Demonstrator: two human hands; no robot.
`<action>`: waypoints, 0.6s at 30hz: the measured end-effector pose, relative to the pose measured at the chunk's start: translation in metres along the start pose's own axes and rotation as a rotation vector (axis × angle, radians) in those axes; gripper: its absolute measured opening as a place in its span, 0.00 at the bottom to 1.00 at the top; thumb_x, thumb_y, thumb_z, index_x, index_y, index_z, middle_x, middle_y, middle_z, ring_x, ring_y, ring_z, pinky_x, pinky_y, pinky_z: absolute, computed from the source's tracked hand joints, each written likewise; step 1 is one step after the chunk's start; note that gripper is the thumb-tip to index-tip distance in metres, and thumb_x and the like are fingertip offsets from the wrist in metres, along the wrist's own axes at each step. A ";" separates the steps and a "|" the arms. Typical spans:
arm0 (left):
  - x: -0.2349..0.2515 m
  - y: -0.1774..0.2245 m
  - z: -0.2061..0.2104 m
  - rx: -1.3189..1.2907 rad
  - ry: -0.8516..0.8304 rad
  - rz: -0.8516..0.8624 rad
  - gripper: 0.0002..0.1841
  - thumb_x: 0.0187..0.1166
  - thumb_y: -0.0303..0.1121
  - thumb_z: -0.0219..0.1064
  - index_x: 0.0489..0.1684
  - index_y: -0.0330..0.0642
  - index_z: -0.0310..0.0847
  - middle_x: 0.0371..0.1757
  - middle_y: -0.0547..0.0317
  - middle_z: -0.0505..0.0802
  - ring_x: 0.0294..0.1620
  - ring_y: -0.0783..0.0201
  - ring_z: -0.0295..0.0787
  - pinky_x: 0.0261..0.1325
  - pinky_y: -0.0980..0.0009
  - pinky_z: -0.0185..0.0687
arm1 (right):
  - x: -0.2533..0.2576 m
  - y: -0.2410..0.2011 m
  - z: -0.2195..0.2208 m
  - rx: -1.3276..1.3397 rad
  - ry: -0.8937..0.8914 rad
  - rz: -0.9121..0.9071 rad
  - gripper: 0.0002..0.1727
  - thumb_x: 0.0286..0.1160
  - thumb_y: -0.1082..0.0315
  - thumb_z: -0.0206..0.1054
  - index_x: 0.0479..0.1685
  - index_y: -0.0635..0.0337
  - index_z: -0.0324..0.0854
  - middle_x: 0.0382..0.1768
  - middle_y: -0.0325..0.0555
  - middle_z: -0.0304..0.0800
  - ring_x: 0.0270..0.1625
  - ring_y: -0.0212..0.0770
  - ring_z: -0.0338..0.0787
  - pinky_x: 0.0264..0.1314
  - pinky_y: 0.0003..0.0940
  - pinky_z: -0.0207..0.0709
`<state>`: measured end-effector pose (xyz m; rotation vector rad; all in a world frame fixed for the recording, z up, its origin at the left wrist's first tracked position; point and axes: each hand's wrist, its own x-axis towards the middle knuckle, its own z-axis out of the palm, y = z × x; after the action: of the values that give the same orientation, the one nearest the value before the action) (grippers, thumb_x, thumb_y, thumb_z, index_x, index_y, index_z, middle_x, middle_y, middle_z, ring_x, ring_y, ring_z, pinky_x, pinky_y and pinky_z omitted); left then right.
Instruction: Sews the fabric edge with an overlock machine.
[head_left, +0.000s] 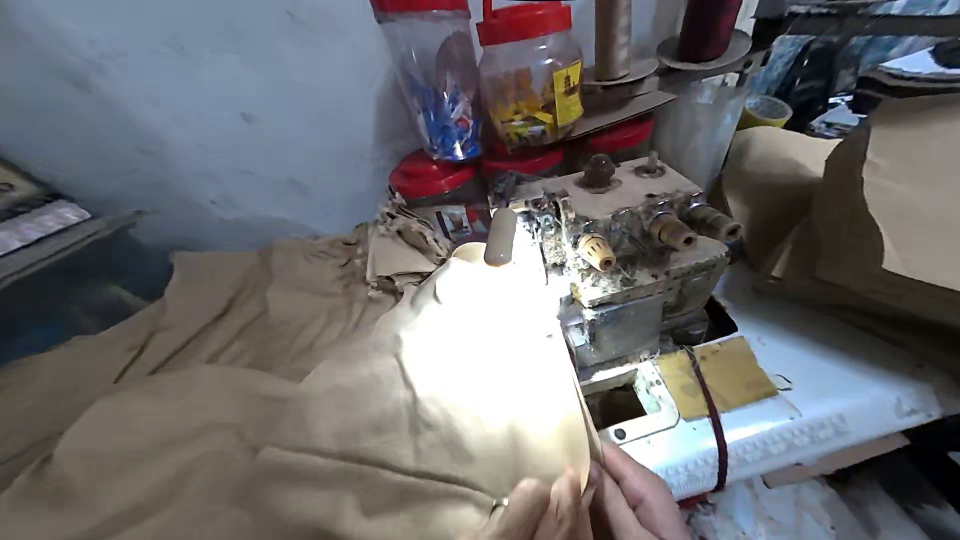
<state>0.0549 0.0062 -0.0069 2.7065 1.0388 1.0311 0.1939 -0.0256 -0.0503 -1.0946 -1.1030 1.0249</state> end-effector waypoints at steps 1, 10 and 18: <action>0.006 -0.007 0.008 0.018 0.027 0.009 0.08 0.79 0.28 0.69 0.38 0.32 0.93 0.27 0.48 0.90 0.22 0.61 0.84 0.23 0.73 0.76 | 0.008 0.001 0.001 0.010 0.009 -0.017 0.15 0.88 0.76 0.47 0.53 0.76 0.79 0.39 0.43 0.89 0.44 0.22 0.88 0.53 0.23 0.83; 0.021 -0.036 0.032 0.161 0.235 0.034 0.09 0.77 0.33 0.69 0.37 0.44 0.96 0.30 0.55 0.93 0.31 0.64 0.86 0.35 0.73 0.77 | 0.039 0.007 0.004 0.140 0.043 -0.046 0.11 0.84 0.77 0.52 0.45 0.66 0.81 0.34 0.35 0.87 0.36 0.21 0.86 0.41 0.19 0.81; -0.006 -0.044 0.042 0.067 0.319 0.125 0.08 0.79 0.31 0.67 0.44 0.42 0.93 0.29 0.57 0.86 0.29 0.66 0.76 0.34 0.76 0.68 | 0.008 0.020 0.010 0.419 0.228 -0.035 0.15 0.69 0.85 0.68 0.55 0.76 0.84 0.44 0.45 0.96 0.43 0.30 0.95 0.50 0.29 0.91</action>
<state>0.0519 0.0439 -0.0550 2.7491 0.9681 1.5159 0.1834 -0.0127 -0.0676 -0.8245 -0.6817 1.0185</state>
